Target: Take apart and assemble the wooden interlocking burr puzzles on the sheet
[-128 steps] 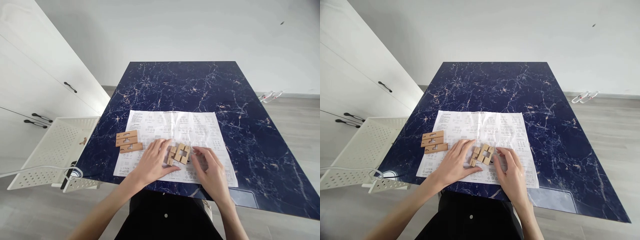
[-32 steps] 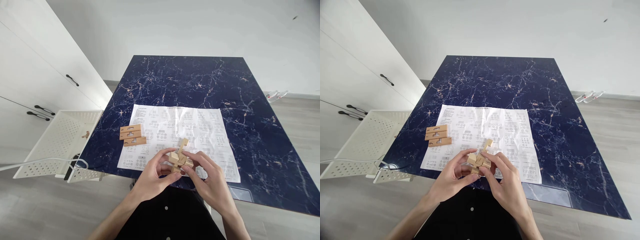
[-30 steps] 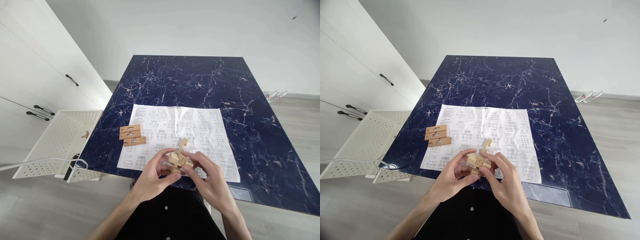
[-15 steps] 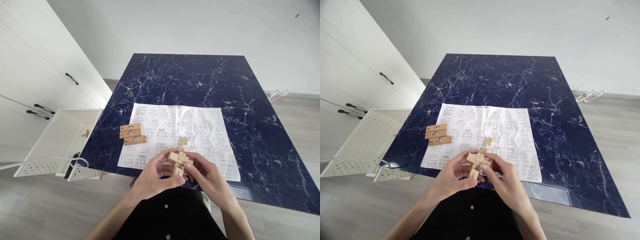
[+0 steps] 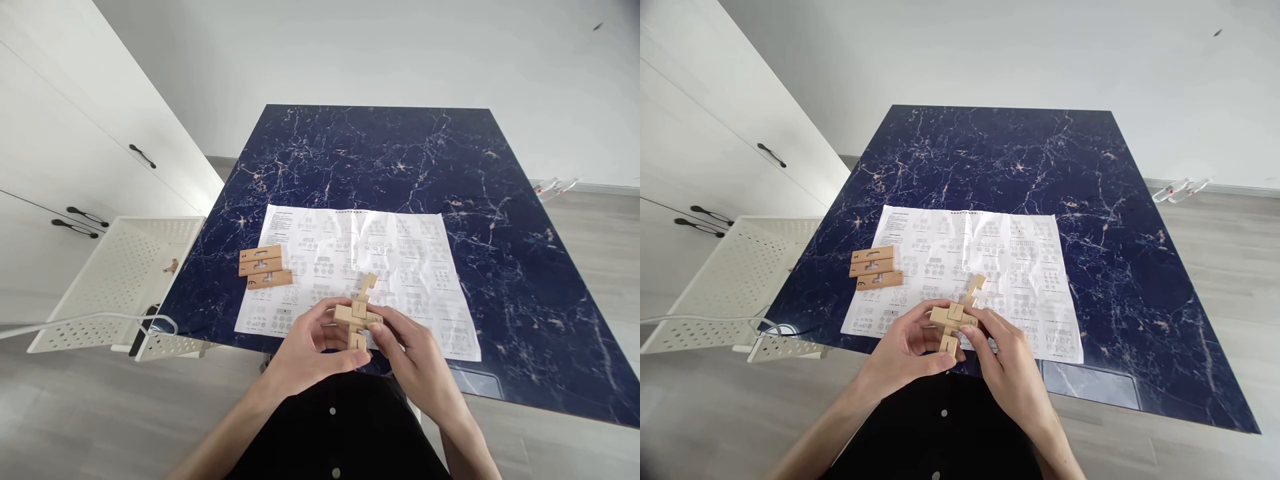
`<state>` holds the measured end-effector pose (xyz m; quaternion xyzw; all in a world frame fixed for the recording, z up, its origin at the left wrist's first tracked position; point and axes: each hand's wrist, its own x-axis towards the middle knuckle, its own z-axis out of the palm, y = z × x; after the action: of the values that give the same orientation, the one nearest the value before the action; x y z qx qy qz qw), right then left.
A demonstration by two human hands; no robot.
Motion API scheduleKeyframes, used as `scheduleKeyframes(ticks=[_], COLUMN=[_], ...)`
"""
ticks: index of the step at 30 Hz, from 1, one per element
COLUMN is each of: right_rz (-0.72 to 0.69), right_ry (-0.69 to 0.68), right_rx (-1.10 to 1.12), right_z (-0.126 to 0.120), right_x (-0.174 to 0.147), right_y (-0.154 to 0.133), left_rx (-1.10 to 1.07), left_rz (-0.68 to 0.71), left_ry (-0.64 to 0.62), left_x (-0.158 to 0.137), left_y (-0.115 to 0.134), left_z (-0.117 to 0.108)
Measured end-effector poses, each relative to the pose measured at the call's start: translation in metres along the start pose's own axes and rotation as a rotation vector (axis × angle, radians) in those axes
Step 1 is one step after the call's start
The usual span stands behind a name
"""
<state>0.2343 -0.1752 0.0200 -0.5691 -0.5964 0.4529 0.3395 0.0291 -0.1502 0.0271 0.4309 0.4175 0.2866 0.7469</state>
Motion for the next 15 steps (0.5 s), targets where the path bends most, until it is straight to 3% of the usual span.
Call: scheduleKeyframes(ticks=[15], right_rz=[0.059], right_ry=[-0.022], right_rx=[0.044], right_z=[-0.0011], right_x=[0.0018], right_y=[-0.0020], left_rx=[0.029], left_rz=[-0.012], left_ry=[0.026], left_x=[-0.0018], left_y=[0.0028], left_z=[0.0013])
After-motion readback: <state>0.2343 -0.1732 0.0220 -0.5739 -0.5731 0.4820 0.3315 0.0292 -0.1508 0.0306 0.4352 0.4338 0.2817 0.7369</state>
